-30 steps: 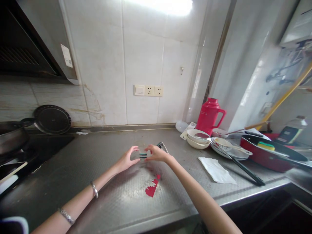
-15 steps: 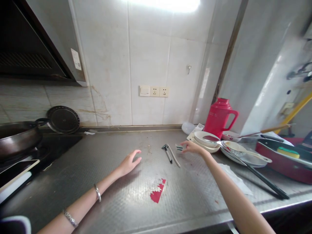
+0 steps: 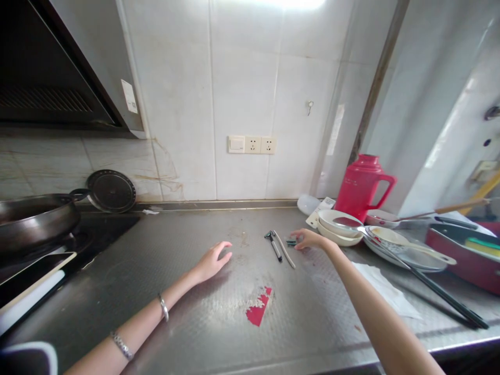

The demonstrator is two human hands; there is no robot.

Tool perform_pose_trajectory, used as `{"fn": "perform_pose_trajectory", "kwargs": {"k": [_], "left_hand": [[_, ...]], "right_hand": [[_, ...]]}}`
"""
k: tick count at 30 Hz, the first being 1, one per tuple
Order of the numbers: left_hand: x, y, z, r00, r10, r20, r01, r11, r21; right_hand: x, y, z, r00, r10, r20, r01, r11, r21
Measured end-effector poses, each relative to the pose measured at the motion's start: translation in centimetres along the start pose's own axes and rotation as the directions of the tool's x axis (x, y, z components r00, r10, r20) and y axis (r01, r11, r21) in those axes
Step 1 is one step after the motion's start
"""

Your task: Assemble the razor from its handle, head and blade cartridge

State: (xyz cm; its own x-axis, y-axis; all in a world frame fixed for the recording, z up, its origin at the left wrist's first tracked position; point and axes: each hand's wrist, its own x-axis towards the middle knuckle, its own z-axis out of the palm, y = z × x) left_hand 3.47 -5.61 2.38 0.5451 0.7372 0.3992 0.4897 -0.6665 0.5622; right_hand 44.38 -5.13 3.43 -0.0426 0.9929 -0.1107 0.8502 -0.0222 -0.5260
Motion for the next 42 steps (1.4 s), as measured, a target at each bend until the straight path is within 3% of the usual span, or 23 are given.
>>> {"fn": "perform_pose_trajectory", "kwargs": {"k": [4, 9, 14, 19, 23, 29, 34, 42], "left_hand": [[0.0, -0.2, 0.0, 1.000, -0.001, -0.013, 0.001, 1.000, -0.001], [0.3, -0.6, -0.4, 0.999, -0.040, -0.014, 0.040, 0.999, 0.019], [0.6, -1.1, -1.2, 0.994, -0.106, -0.009, 0.106, 0.993, 0.045], [0.3, -2.1, -2.5, 0.983, -0.183, -0.026, 0.185, 0.979, 0.089], [-0.7, -3.4, -4.0, 0.970, -0.242, -0.034, 0.244, 0.949, 0.198], [-3.2, -5.6, -6.3, 0.948, -0.309, -0.079, 0.317, 0.881, 0.350], [-4.3, -6.9, -6.6, 0.945, -0.310, -0.105, 0.325, 0.850, 0.415], [-5.1, -7.1, -6.8, 0.948, -0.306, -0.086, 0.309, 0.824, 0.474]], "right_hand": [[0.3, 0.4, -0.1, 1.000, 0.024, -0.019, -0.024, 1.000, -0.014], [1.2, -1.2, -0.2, 0.970, -0.059, -0.237, 0.031, 0.992, -0.120], [2.0, -6.1, 1.6, 0.931, -0.176, -0.318, 0.141, 0.981, -0.132], [2.2, -11.5, 4.9, 0.924, -0.279, -0.262, 0.256, 0.959, -0.119], [1.8, -14.0, 7.7, 0.920, -0.308, -0.243, 0.287, 0.951, -0.117], [0.6, -14.5, 11.3, 0.904, -0.345, -0.254, 0.291, 0.930, -0.226], [-0.3, -14.2, 13.4, 0.889, -0.329, -0.318, 0.226, 0.920, -0.320], [-0.5, -13.5, 14.6, 0.886, -0.317, -0.338, 0.200, 0.919, -0.339]]}}
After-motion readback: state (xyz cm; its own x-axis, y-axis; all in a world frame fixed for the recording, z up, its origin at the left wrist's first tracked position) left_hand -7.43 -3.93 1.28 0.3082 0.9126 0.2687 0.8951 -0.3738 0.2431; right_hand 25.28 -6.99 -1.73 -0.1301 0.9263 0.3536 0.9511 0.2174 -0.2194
